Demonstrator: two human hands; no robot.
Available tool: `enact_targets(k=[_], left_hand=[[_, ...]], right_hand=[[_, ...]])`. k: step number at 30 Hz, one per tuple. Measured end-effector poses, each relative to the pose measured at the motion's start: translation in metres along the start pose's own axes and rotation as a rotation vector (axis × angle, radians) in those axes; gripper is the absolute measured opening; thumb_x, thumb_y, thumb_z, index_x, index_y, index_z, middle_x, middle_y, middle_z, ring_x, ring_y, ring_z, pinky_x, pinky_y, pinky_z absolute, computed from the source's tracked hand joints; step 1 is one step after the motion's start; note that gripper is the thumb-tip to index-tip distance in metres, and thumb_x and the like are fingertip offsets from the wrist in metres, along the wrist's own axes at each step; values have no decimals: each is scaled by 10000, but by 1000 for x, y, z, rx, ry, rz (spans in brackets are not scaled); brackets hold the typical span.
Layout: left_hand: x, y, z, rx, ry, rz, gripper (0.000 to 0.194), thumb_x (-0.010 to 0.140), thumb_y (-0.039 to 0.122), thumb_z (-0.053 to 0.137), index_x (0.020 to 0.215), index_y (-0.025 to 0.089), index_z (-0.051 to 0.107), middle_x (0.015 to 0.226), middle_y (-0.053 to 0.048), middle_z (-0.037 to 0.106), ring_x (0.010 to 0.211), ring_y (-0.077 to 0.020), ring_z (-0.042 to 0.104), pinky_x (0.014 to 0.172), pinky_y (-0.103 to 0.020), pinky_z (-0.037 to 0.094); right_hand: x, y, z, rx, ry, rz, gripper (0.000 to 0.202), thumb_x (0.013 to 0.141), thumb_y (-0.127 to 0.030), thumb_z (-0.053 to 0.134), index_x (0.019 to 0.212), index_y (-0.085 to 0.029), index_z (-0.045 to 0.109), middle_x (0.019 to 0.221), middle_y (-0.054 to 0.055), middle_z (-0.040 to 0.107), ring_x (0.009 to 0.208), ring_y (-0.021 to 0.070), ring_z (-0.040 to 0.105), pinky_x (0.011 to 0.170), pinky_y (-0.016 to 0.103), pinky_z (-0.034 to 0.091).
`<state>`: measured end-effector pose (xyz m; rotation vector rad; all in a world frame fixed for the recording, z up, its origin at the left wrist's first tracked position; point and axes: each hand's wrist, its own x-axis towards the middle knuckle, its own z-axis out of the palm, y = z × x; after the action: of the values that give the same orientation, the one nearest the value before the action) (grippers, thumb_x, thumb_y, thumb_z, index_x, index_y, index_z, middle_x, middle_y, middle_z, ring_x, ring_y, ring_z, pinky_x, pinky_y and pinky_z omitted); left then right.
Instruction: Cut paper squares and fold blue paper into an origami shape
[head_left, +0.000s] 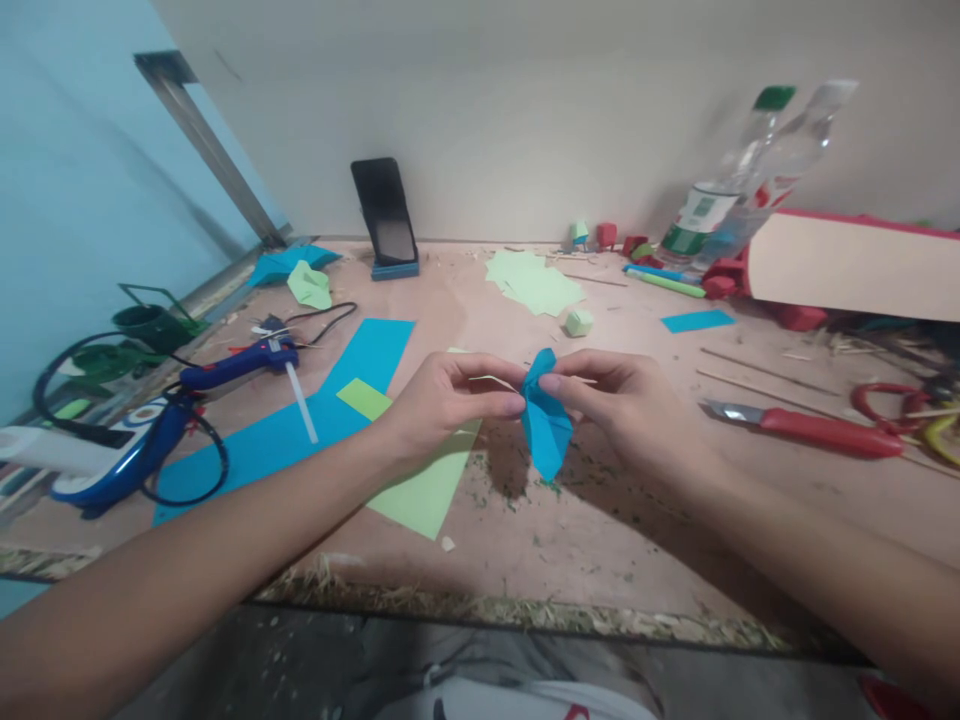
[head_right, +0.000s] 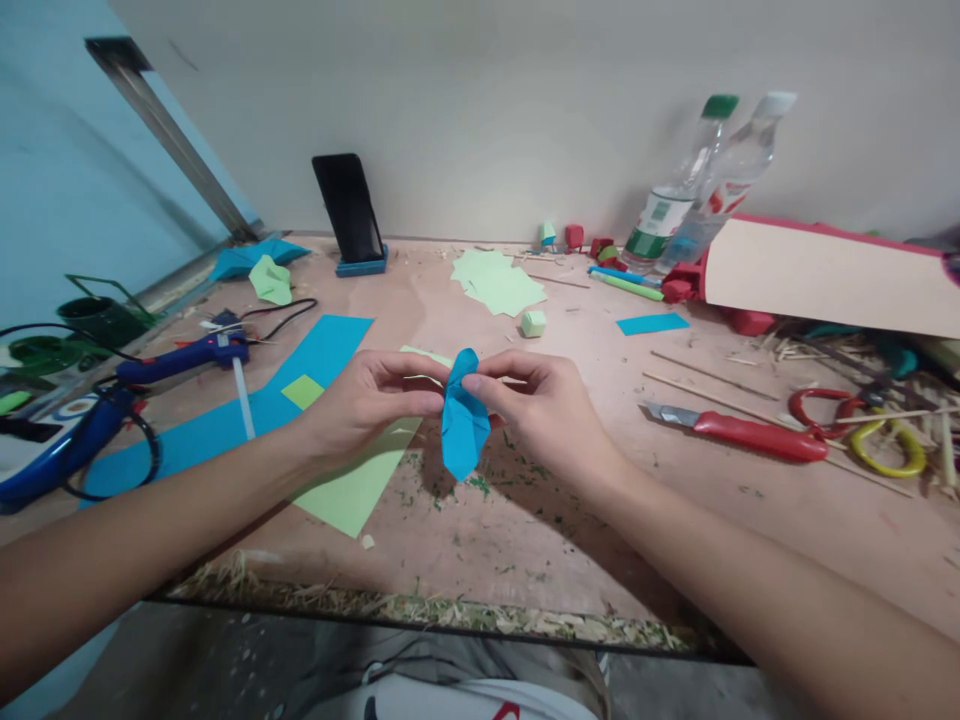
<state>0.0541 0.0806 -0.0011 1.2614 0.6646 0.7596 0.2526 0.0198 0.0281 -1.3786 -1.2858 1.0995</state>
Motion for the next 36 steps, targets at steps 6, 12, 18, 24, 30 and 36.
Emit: enact_targets(k=[6,12,18,24,30,36], left_hand=[[0,0,1,25,23,46,228,705,234,938,906,189,840,926,-49,823,831,-177,750,800,-294,606],[0,-3,1,-7,21,37,246,674,231,963,881,182,839,906,-48,819,819,-171,744,786,-289,617],[0,-6,1,-49,11,12,254,683,224,961,894,165,834,864,-53,814,769,-178,748,770,-312,629],[1,-6,0,-73,5,38,234,682,225,965,874,180,838,878,-39,818,790,-167,754,766,-281,626],[2,-3,1,-86,13,46,218,669,226,970,837,186,837,843,-27,813,745,-153,752,732,-262,626],[0,-3,3,-43,-5,35,201,682,171,948,857,184,850,822,-36,816,724,-136,733,719,-237,607]], right_hand=[[-2,-3,0,-16,-10,1,213,715,-364,894,780,-188,793,657,-11,673,604,135,576,573,273,478],[-1,8,0,-15,-25,4,169,764,-310,854,843,-176,789,704,-4,709,612,131,603,547,257,452],[-3,9,1,-77,-12,-104,149,824,-319,812,788,-177,781,703,-2,709,605,123,609,522,234,453],[-6,3,2,-88,5,-112,103,806,-296,820,834,-196,820,786,19,786,672,161,692,582,250,539],[-4,4,1,21,-38,-70,137,736,-258,868,855,-204,827,806,10,802,673,151,699,602,240,561],[-3,9,1,47,-65,-58,93,725,-200,861,786,-190,792,727,-7,761,626,122,668,550,204,517]])
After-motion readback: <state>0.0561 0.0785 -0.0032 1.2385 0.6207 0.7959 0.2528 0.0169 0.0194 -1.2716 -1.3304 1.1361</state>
